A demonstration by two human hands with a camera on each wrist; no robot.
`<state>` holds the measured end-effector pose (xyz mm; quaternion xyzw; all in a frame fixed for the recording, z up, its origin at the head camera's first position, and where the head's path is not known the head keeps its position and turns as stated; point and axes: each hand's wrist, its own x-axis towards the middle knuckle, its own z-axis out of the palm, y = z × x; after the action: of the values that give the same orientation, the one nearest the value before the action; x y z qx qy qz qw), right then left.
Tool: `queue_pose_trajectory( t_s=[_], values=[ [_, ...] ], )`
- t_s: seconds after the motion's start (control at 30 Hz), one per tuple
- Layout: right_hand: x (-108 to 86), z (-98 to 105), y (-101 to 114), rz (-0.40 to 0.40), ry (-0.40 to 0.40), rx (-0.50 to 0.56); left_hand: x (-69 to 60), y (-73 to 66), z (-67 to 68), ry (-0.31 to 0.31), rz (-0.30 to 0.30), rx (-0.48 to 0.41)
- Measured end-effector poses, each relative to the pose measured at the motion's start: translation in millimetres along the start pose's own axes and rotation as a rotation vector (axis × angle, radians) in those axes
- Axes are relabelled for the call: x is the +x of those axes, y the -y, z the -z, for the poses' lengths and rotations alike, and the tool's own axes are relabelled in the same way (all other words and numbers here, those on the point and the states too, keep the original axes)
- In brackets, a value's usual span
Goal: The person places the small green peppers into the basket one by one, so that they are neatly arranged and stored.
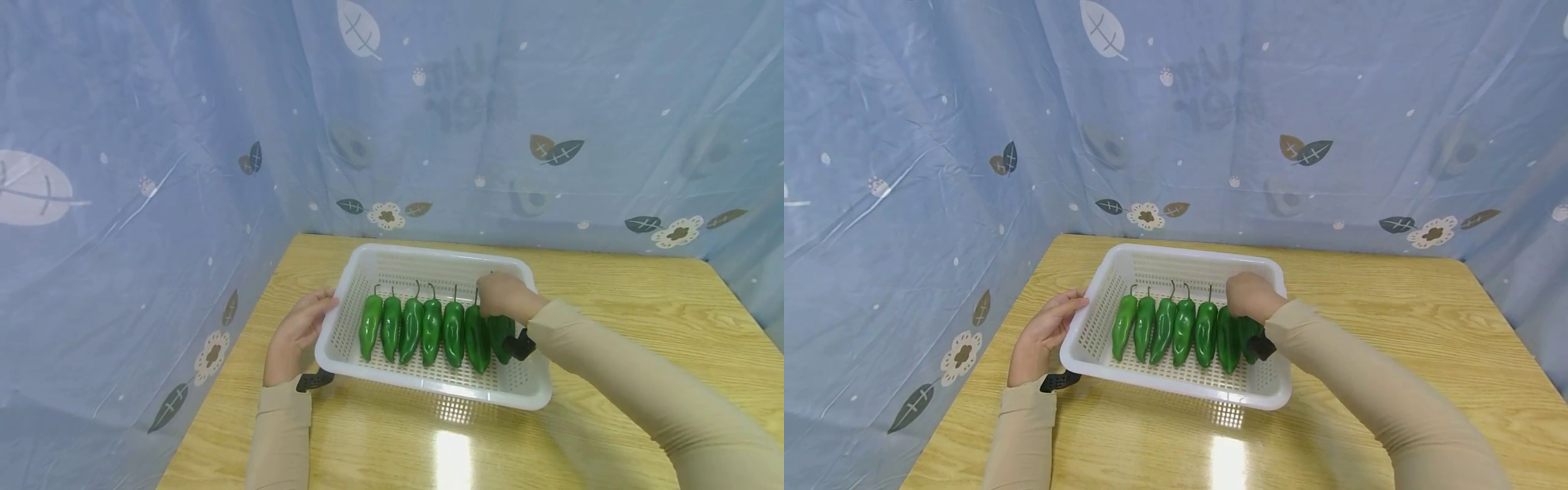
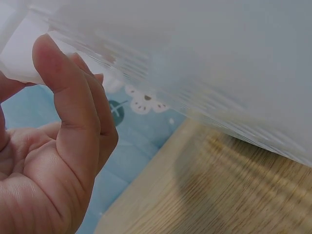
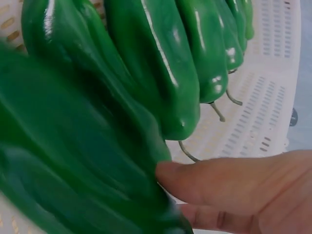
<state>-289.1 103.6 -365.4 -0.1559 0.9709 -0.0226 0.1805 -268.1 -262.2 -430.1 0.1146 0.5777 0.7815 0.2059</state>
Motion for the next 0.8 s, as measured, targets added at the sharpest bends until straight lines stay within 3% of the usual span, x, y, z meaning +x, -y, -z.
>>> queue_pose_trajectory(
  t_s=[0.8],
  values=[
    [6.9,-15.0,-4.4,-0.015,0.017,0.027,-0.7,-0.8,-2.0,-0.017,0.012,0.019]
  ],
)
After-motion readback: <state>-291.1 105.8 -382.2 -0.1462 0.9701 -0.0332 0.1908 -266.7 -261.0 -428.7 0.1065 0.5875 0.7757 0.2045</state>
